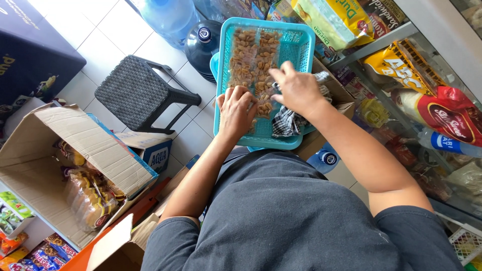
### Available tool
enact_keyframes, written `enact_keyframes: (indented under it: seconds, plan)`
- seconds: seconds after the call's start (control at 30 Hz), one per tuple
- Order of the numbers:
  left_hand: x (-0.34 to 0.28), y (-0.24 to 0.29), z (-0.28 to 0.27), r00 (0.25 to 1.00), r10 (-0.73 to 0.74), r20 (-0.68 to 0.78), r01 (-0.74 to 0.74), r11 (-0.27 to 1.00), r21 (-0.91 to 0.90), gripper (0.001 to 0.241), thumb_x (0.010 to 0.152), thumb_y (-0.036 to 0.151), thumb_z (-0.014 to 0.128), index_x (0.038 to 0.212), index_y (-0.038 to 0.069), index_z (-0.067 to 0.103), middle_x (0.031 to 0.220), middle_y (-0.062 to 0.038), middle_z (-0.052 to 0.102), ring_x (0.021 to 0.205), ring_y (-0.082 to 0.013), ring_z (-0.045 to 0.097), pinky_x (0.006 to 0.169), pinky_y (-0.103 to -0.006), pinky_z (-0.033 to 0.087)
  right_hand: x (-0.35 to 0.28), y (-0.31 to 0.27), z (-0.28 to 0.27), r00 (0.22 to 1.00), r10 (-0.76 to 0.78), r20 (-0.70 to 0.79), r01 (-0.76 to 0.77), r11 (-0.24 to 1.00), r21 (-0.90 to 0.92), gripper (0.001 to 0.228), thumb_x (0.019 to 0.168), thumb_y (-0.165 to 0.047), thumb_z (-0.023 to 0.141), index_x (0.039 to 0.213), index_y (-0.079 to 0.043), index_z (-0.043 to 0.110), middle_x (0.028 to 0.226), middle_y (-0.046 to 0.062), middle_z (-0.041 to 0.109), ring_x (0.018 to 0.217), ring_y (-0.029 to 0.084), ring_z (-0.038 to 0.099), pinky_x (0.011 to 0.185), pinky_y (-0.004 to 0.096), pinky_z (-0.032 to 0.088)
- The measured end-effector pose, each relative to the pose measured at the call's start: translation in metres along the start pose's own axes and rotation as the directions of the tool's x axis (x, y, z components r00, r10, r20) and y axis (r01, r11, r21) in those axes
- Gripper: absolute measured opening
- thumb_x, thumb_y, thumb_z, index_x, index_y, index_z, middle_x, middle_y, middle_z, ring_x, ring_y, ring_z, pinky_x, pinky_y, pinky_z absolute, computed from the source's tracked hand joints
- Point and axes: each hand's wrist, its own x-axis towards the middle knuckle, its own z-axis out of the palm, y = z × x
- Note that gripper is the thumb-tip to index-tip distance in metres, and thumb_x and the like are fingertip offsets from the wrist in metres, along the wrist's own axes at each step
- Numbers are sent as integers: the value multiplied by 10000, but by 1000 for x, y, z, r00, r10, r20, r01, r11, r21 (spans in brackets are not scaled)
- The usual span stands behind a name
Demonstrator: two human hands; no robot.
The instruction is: The person is cleaning and organizing small snack packets using a cloth and a plastic tray.
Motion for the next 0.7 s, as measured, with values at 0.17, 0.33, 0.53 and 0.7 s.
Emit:
enact_keyframes:
  seconds: [0.17, 0.33, 0.53, 0.7]
  plan:
    - [2, -4, 14, 998, -21, 54, 16, 996, 84, 149, 851, 243, 797, 927, 142, 718, 985, -25, 634, 1076, -241, 552, 968, -426, 362, 7, 15, -13, 892, 285, 351, -339, 935, 104, 730, 845, -379, 821, 1390, -9, 504, 1074, 224, 717, 942, 350, 729, 788, 449, 603]
    - [4, -6, 17, 994, -18, 110, 5, 992, 122, 147, 882, 243, 776, 999, 161, 738, 984, -11, 659, 1075, -235, 552, 980, -437, 364, 8, 25, 20, 874, 240, 423, -325, 935, 140, 632, 819, -399, 792, 1273, -11, 585, 1123, 221, 719, 1054, 373, 711, 900, 506, 579]
    - [-10, 7, -36, 985, 1, 174, -16, 996, 86, 346, 784, 282, 816, 1102, 172, 736, 1106, -38, 632, 1149, -254, 528, 986, -438, 347, -7, -5, -17, 904, 245, 350, -336, 914, 227, 900, 706, -520, 895, 1297, 14, 475, 1087, 242, 688, 992, 390, 696, 855, 505, 561]
    - [-20, 7, -40, 959, -51, 280, 13, 991, 135, 502, 629, 334, 878, 1091, 187, 749, 1165, -54, 589, 1163, -260, 479, 976, -455, 315, -23, -38, -10, 917, 124, 379, -214, 955, 206, 704, 786, -496, 850, 1209, -40, 522, 1029, 165, 685, 904, 289, 735, 681, 401, 626]
